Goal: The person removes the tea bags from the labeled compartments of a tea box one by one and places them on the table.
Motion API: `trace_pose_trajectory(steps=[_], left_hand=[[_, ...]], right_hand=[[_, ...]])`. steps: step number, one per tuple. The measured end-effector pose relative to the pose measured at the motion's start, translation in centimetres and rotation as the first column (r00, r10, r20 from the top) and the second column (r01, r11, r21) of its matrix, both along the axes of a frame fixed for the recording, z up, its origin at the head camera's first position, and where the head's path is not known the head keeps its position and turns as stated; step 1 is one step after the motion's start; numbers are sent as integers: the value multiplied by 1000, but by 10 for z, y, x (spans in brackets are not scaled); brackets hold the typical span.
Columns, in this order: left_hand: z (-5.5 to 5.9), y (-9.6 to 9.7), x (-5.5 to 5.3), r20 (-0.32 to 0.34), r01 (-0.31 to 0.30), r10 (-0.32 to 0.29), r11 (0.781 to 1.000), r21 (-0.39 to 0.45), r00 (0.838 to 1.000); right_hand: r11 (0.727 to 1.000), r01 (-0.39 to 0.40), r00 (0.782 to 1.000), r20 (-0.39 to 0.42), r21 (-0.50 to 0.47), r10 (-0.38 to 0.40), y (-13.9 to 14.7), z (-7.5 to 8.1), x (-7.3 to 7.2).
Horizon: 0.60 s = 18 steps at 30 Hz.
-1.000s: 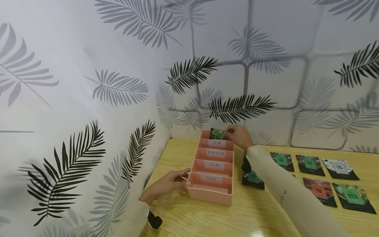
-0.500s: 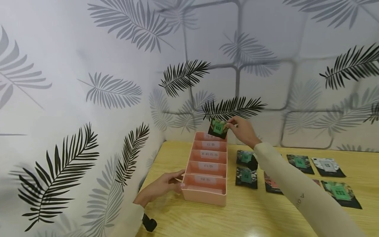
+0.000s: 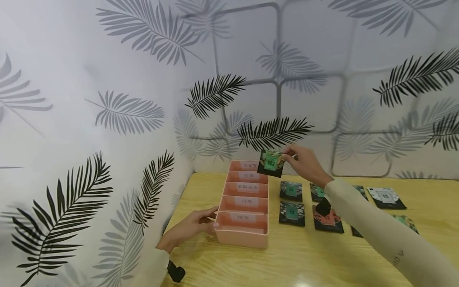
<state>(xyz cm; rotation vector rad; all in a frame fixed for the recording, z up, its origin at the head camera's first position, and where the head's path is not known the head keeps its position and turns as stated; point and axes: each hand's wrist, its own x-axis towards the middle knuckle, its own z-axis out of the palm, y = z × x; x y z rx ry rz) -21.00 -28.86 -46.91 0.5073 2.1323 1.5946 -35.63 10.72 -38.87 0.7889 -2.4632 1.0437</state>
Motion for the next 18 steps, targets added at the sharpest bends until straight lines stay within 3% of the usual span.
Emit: trace_pose_trajectory(steps=[6,18], left_hand=[[2,-1,-1,-5,9,-9,1000,20,1000],[4,2,1,24,9,-9,1000,14,1000]], right_hand=[[1000,-5,1000,13,12,4,17,2,13],[998,29,998,46,58,-32,60,-14,38]])
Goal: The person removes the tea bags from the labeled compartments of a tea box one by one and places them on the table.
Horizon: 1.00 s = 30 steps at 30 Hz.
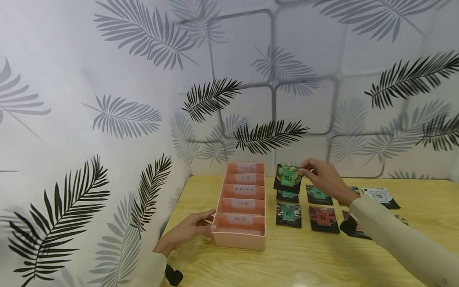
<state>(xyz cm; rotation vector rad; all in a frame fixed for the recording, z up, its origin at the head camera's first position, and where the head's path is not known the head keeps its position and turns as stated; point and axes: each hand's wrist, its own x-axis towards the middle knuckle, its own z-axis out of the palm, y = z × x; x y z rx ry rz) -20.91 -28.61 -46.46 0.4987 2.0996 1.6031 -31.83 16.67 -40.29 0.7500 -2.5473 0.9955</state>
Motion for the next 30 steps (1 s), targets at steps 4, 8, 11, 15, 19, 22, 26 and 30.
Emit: trace_pose_trajectory(steps=[4,8,11,15,19,22,26,30], left_hand=[[-3,0,-1,1,-10,10,1000,-7,1000],[-5,1,-1,-4,-9,9,1000,-5,1000],[-4,2,0,-3,-2,2,1000,2,1000],[-3,3,1,8,-7,6,1000,3,1000],[-3,4,0,14,-20,20,1000,-7,1000],[-3,4,1,18,-12,12,1000,3,1000],[-2,3,3,22,2,-2,1000,4,1000],[0,4,4,9,3,-3,1000,-9,1000]], right_hand=[[1000,20,1000,11,23,-21,14,-5,12],[999,25,999,46,22,-26,30,-10,23],[999,37,998,54,35,-39,42,-14,30],[996,59,996,61,61,-63,56,-19,42],[996,60,995,75,58,-64,72,-22,57],[996,72,993,87,57,-77,84,-25,69],[995,92,987,128,46,-97,100,-31,84],[995,99,976,194,25,-102,120,-39,96]])
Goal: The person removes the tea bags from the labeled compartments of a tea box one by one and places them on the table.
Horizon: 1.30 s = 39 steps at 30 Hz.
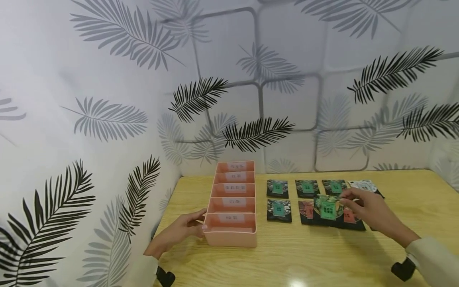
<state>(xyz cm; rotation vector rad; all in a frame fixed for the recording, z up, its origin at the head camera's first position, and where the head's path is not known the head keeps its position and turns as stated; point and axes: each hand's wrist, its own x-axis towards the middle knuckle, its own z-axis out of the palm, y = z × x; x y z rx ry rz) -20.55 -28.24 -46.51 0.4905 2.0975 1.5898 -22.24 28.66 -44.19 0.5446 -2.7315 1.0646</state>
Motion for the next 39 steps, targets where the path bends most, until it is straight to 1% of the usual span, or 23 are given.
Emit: trace_pose_trajectory(steps=[2,5,10,15,20,27,29,32,36,39], left_hand=[[1,0,-1,-6,-1,1,1000,-2,1000],[2,0,-1,-1,-3,3,1000,-12,1000],[1,1,-1,20,-2,2,1000,-16,1000],[-2,0,-1,15,6,-6,1000,2,1000],[-3,-1,-2,10,3,-4,1000,17,1000],[-2,0,0,2,4,-4,1000,1,1000],[-2,0,0,4,3,-3,1000,-10,1000],[-3,0,0,2,3,-3,1000,-11,1000],[-4,0,-1,-1,9,-9,1000,4,1000],[-2,0,0,8,4,-4,1000,10,1000]], right_hand=[[1000,1,1000,24,-4,-1,10,-3,5],[1000,8,999,41,23,-9,23,-5,13],[996,53,994,95,71,-59,41,-10,28],[991,80,991,100,103,-90,55,-16,38],[987,101,990,81,127,-112,68,-20,45],[978,134,978,136,159,-156,86,-29,54],[977,139,977,136,164,-162,90,-32,56],[975,134,977,142,175,-160,96,-36,58],[969,141,968,178,202,-177,105,-40,57],[961,151,963,185,229,-196,112,-42,56]])
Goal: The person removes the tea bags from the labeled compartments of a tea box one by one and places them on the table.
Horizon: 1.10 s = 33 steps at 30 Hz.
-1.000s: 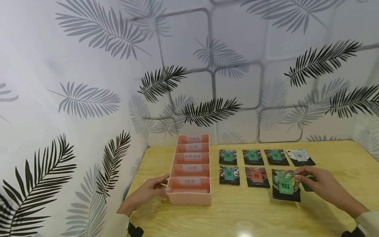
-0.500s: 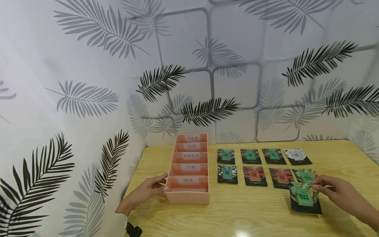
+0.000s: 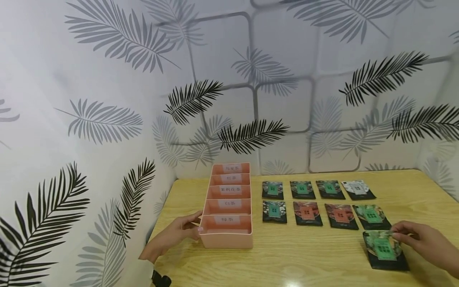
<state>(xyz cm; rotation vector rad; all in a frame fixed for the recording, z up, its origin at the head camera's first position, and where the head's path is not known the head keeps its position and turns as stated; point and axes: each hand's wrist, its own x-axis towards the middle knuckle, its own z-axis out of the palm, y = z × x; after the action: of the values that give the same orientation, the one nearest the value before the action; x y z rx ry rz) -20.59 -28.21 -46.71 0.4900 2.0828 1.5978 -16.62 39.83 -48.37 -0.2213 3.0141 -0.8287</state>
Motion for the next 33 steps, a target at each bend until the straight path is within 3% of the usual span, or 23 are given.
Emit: trace_pose_trajectory(steps=[6,14,26,30,33], left_hand=[[2,0,1,13,-12,12,1000,-10,1000],[6,0,3,0,2,-2,1000,-12,1000],[8,-3,-1,-27,-31,29,995,-98,999],[11,-4,-3,-59,-58,52,991,-119,997],[16,-4,-5,-135,-110,93,986,-127,987]], right_hand=[[999,-9,1000,-9,47,10,10,-5,0],[997,6,999,52,73,-10,15,-6,-1],[998,27,989,143,60,-35,16,-7,2],[997,21,994,105,71,-28,17,-9,2],[996,26,998,48,81,-30,18,-9,3]])
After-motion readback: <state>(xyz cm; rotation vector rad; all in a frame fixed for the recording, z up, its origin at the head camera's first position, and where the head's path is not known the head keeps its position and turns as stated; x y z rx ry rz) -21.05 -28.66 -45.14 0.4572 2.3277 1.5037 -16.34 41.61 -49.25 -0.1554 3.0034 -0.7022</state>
